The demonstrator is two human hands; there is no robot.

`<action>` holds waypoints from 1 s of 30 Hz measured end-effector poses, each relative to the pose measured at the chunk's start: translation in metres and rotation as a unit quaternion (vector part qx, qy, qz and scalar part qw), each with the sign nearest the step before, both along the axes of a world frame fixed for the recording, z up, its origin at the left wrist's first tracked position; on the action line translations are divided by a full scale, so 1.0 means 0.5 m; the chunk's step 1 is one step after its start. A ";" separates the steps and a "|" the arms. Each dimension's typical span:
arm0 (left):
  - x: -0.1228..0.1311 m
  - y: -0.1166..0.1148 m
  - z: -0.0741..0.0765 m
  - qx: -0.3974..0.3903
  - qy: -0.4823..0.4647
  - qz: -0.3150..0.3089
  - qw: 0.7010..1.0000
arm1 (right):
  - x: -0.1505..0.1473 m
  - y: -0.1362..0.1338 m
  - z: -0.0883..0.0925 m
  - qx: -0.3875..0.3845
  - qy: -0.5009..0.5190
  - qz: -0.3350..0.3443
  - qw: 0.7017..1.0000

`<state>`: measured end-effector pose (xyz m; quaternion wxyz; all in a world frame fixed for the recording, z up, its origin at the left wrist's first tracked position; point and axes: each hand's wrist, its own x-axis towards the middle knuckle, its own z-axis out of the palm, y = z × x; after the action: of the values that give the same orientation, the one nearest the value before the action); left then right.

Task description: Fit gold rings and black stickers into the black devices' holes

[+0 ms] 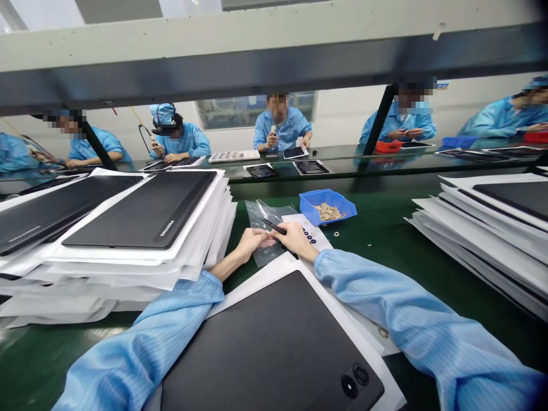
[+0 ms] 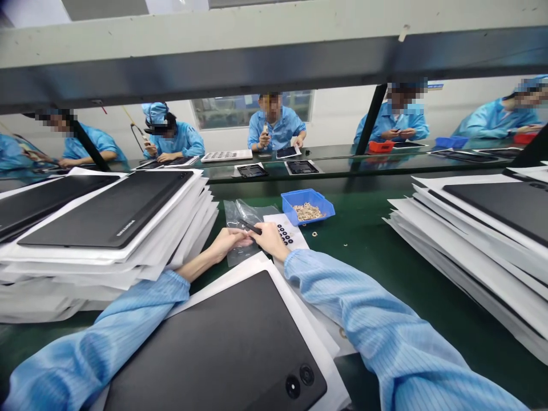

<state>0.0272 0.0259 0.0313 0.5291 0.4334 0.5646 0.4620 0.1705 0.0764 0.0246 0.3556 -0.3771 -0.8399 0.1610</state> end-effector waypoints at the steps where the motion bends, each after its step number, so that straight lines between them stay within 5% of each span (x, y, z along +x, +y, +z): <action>1: -0.001 0.000 -0.001 0.000 0.004 -0.001 1.000 | 0.001 0.000 0.000 -0.004 -0.001 -0.002 1.000; 30: -0.004 0.001 -0.007 0.040 0.124 -0.014 0.991 | 0.000 0.000 0.007 -0.077 -0.045 -0.008 0.996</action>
<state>0.0250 0.0266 0.0277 0.4436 0.5161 0.6006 0.4197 0.1706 0.0764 0.0284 0.2883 -0.4171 -0.8370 0.2056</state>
